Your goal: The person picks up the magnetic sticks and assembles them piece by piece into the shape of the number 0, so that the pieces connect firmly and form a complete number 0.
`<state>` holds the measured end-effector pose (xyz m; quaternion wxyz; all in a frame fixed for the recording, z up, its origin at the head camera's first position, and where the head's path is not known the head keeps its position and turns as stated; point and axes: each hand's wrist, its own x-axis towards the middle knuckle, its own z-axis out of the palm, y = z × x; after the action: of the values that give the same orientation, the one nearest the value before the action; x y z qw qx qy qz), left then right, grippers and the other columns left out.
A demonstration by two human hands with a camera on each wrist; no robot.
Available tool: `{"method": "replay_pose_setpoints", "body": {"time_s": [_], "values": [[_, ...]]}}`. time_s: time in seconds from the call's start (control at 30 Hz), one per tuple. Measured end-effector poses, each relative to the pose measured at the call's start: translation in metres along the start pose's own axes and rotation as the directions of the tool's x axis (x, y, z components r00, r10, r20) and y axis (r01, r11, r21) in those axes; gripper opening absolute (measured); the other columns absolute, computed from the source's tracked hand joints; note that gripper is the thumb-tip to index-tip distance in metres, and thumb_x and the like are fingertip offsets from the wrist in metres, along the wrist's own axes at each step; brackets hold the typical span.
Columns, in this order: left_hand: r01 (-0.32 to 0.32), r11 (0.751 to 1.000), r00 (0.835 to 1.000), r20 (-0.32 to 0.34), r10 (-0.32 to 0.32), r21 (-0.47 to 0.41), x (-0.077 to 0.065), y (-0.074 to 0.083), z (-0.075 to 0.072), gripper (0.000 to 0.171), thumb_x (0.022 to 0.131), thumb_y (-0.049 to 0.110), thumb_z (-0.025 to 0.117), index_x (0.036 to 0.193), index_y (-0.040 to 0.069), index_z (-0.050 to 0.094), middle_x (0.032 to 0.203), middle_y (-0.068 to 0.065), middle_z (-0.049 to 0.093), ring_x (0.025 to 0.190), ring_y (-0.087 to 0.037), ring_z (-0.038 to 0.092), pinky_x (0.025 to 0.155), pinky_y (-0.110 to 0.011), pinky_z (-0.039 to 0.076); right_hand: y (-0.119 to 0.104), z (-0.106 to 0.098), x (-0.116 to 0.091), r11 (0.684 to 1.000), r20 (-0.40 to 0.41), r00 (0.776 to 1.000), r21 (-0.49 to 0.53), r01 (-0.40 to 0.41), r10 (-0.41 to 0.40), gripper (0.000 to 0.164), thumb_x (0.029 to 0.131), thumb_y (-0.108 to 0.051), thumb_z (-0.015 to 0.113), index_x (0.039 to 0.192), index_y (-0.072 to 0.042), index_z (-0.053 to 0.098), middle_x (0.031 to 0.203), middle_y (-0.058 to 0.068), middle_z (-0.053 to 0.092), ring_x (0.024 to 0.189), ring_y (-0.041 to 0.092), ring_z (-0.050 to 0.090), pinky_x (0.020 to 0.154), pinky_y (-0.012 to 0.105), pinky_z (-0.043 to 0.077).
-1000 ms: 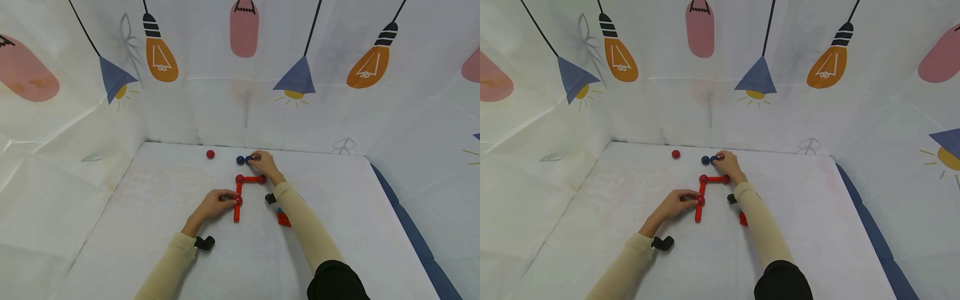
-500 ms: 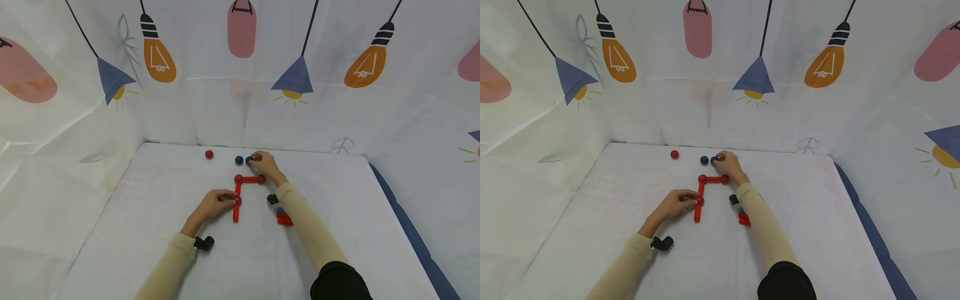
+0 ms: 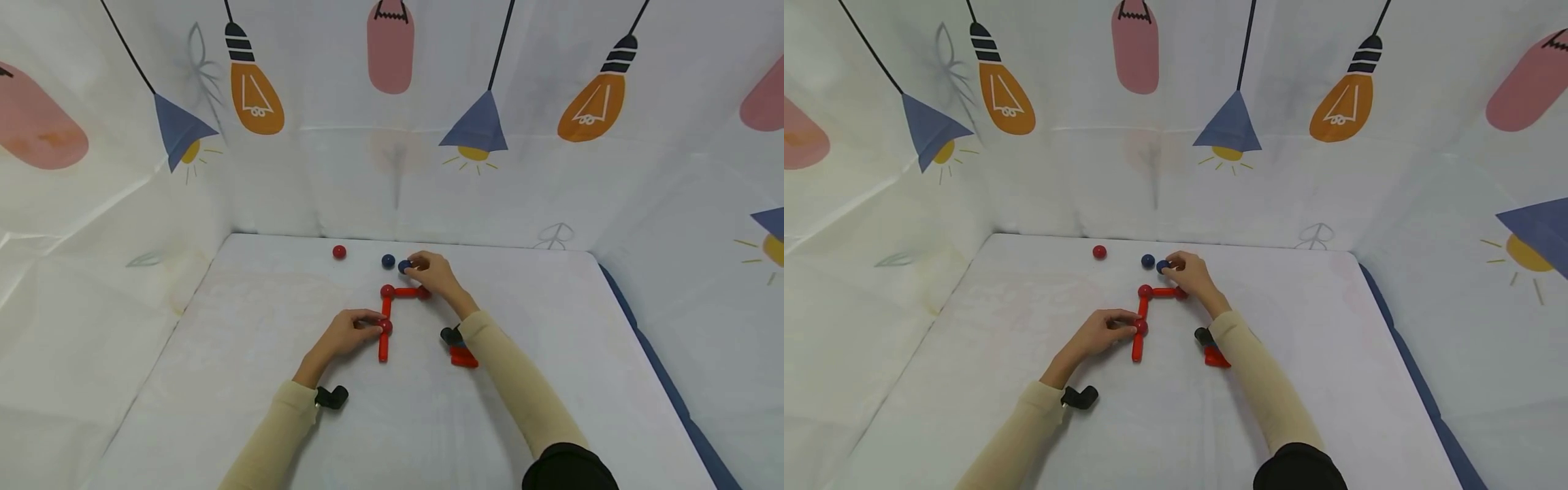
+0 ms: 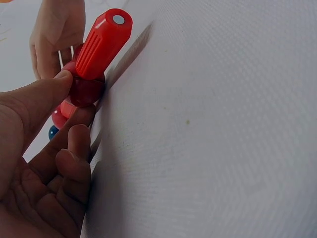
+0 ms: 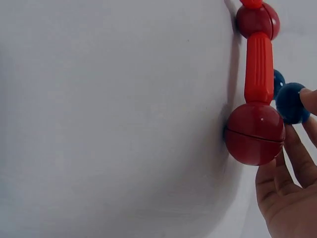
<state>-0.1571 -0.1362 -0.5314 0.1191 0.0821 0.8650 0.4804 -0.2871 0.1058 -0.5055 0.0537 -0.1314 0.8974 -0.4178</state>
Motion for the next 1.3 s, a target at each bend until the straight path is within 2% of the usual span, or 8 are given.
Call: {"method": "replay_pose_setpoints", "body": {"time_s": [0.2, 0.43, 0.63, 0.77, 1.0, 1.3], "values": [[-0.012, 1.0, 1.0, 0.004, 0.012, 0.009, 0.0, -0.001, 0.001, 0.026, 0.096, 0.024, 0.074, 0.122, 0.026, 0.076, 0.118, 0.004, 0.073, 0.097, -0.016, 0.06, 0.086, -0.031, 0.05, 0.002, -0.002, -0.017, 0.999, -0.008, 1.0, 0.038, 0.018, -0.018, 0.039, 0.095, -0.033, 0.072, 0.128, -0.012, 0.069, 0.124, 0.01, 0.071, 0.115, 0.03, 0.066, 0.092, 0.044, 0.058], [-0.04, 0.999, 0.999, 0.009, 0.039, 0.012, -0.001, -0.002, -0.001, 0.026, 0.097, 0.023, 0.073, 0.123, 0.025, 0.076, 0.119, 0.003, 0.073, 0.099, -0.015, 0.061, 0.089, -0.032, 0.051, -0.002, -0.008, -0.037, 0.998, -0.016, 0.999, 0.034, 0.053, -0.052, 0.038, 0.096, -0.032, 0.072, 0.128, -0.013, 0.068, 0.128, 0.008, 0.071, 0.119, 0.03, 0.063, 0.098, 0.049, 0.053], [-0.038, 0.999, 0.999, 0.018, 0.038, 0.002, 0.0, -0.002, -0.001, 0.027, 0.097, 0.024, 0.073, 0.123, 0.025, 0.076, 0.12, 0.003, 0.073, 0.099, -0.016, 0.061, 0.089, -0.032, 0.051, -0.003, -0.012, -0.056, 0.99, -0.022, 0.993, 0.072, 0.119, -0.118, 0.034, 0.096, -0.028, 0.074, 0.125, -0.012, 0.07, 0.121, 0.008, 0.074, 0.108, 0.025, 0.066, 0.092, 0.043, 0.056], [-0.037, 0.999, 0.999, 0.021, 0.037, -0.001, 0.001, -0.001, -0.002, 0.027, 0.097, 0.024, 0.073, 0.124, 0.025, 0.075, 0.12, 0.004, 0.073, 0.102, -0.015, 0.061, 0.091, -0.033, 0.05, -0.006, -0.008, -0.071, 0.984, -0.015, 0.99, 0.115, 0.139, -0.139, 0.031, 0.095, -0.027, 0.075, 0.123, -0.012, 0.071, 0.113, 0.006, 0.075, 0.1, 0.022, 0.066, 0.086, 0.038, 0.055], [-0.053, 0.999, 0.998, 0.026, 0.053, 0.003, 0.003, -0.002, -0.002, 0.028, 0.097, 0.024, 0.073, 0.124, 0.024, 0.075, 0.12, 0.003, 0.073, 0.103, -0.016, 0.061, 0.091, -0.033, 0.051, -0.008, 0.006, -0.096, 0.982, 0.035, 0.988, 0.128, 0.142, -0.148, 0.029, 0.094, -0.026, 0.077, 0.12, -0.015, 0.072, 0.116, 0.002, 0.074, 0.108, 0.022, 0.065, 0.087, 0.035, 0.057], [-0.05, 0.999, 0.998, 0.028, 0.05, 0.012, 0.003, -0.004, -0.003, 0.028, 0.097, 0.024, 0.072, 0.125, 0.025, 0.075, 0.118, 0.004, 0.074, 0.104, -0.015, 0.061, 0.093, -0.034, 0.05, -0.014, 0.016, -0.118, 0.97, 0.104, 0.974, 0.156, 0.186, -0.204, 0.029, 0.093, -0.022, 0.077, 0.12, -0.013, 0.072, 0.114, 0.001, 0.074, 0.106, 0.024, 0.066, 0.084, 0.029, 0.056]]}}
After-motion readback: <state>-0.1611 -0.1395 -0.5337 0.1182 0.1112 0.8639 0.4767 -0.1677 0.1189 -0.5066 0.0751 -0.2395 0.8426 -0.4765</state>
